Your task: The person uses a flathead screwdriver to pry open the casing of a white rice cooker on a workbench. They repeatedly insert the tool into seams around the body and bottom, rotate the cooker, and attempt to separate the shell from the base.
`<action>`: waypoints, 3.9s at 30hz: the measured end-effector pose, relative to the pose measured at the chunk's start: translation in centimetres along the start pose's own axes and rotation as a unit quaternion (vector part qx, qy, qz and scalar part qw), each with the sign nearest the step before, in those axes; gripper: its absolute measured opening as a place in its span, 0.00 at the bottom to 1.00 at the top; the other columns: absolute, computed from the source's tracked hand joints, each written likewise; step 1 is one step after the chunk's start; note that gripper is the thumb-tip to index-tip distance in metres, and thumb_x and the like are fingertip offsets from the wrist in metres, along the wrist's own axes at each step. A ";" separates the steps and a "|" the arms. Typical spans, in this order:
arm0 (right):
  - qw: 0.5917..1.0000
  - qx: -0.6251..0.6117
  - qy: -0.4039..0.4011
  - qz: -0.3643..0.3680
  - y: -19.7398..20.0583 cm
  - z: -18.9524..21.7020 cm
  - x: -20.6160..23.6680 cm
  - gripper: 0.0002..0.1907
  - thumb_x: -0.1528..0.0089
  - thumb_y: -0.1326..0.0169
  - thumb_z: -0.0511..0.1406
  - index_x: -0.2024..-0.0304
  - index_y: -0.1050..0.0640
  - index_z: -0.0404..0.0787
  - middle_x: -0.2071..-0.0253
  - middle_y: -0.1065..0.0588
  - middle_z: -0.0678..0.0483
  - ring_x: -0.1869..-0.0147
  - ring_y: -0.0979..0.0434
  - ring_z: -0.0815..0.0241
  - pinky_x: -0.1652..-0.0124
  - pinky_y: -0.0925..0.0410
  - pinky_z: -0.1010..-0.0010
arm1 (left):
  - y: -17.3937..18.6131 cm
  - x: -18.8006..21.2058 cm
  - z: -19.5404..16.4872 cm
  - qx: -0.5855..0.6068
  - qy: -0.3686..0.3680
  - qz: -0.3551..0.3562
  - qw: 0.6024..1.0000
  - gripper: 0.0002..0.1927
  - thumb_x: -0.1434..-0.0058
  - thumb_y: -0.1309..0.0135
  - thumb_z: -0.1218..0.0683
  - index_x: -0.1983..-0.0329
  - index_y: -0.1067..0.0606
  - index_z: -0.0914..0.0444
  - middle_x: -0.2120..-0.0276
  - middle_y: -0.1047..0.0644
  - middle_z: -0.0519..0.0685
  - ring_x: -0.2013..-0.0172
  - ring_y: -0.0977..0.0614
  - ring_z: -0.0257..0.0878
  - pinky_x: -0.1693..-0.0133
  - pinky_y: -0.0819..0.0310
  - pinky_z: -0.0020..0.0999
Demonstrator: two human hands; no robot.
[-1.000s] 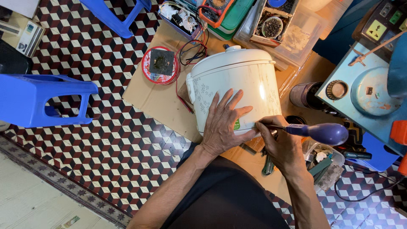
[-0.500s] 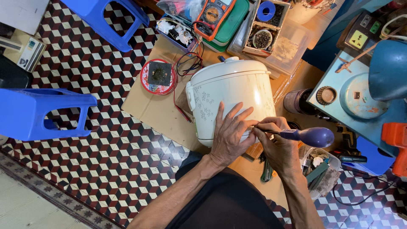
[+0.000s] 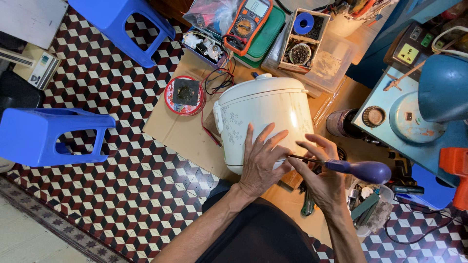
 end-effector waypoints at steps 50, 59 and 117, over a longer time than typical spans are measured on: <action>0.852 0.403 0.109 0.317 6.1 11.6 -2.9 0.19 0.41 0.47 0.45 0.52 0.28 0.42 0.60 0.30 0.53 0.68 0.22 0.58 0.71 0.28 0.68 | -0.6 0.3 0.9 -0.009 -0.011 0.054 0.998 0.43 0.54 0.27 0.40 0.36 0.31 0.56 0.27 0.41 0.49 0.24 0.46 0.45 0.23 0.63 0.58; 0.742 0.580 -0.008 0.336 6.4 11.0 -2.8 0.21 0.35 0.53 0.52 0.51 0.30 0.46 0.63 0.28 0.56 0.66 0.19 0.60 0.70 0.27 0.67 | 0.0 0.7 1.0 -0.008 -0.005 0.061 0.998 0.43 0.54 0.28 0.40 0.36 0.31 0.55 0.26 0.41 0.48 0.24 0.46 0.45 0.22 0.63 0.59; 0.876 0.370 0.087 0.298 5.3 12.4 -3.0 0.19 0.38 0.47 0.43 0.48 0.29 0.40 0.54 0.29 0.48 0.65 0.24 0.61 0.70 0.29 0.72 | 0.5 0.9 1.7 0.009 -0.010 0.041 0.999 0.43 0.56 0.26 0.42 0.38 0.31 0.54 0.27 0.41 0.48 0.25 0.45 0.45 0.23 0.63 0.59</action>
Point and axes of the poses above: each hand's wrist, its own x-axis away from the middle knuckle, its own y-axis out of the back of the hand, z = x × y, the point moved 5 cm from there along -x, towards the middle knuckle
